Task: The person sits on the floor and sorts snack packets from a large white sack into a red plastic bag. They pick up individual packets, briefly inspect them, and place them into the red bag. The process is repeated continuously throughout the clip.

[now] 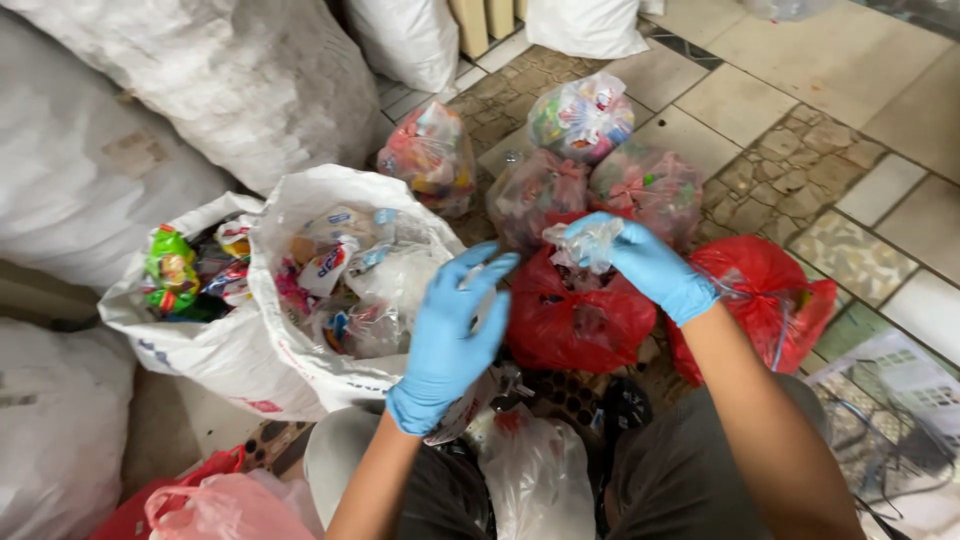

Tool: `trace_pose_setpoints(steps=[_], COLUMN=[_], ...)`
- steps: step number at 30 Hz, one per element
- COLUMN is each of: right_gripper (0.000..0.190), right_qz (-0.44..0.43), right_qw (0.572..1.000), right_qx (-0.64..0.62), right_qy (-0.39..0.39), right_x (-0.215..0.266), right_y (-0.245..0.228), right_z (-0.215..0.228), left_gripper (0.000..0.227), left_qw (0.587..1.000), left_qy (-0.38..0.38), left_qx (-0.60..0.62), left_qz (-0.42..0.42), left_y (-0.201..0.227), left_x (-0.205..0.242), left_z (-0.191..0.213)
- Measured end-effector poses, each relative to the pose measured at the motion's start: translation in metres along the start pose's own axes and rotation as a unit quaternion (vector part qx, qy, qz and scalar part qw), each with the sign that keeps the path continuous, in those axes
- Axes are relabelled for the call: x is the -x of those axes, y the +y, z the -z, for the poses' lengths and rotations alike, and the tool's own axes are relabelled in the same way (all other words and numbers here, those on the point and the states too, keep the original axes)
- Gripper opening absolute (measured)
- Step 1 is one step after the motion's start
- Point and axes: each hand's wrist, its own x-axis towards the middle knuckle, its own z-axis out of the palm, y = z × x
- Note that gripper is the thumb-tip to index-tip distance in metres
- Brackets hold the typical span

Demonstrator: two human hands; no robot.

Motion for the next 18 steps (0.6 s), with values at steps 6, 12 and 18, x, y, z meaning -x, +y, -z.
trace_pose_setpoints(steps=[6, 12, 18], right_gripper=[0.018, 0.026, 0.028], right_qz=[0.063, -0.015, 0.043], right_qw=[0.997, 0.984, 0.979], right_qx=[-0.005, 0.043, 0.003], right_qy=[-0.041, -0.17, -0.2], right_x=[0.009, 0.02, 0.005], right_y=[0.01, -0.01, -0.001], right_z=[-0.044, -0.059, -0.021], left_gripper=[0.063, 0.027, 0.024], left_qw=[0.99, 0.99, 0.991], left_qy=[-0.141, -0.008, 0.011], left_qx=[-0.018, 0.089, -0.071], left_qz=[0.018, 0.113, 0.111], left_y=[0.034, -0.014, -0.039], left_x=[-0.023, -0.001, -0.007], left_z=[-0.016, -0.045, 0.013])
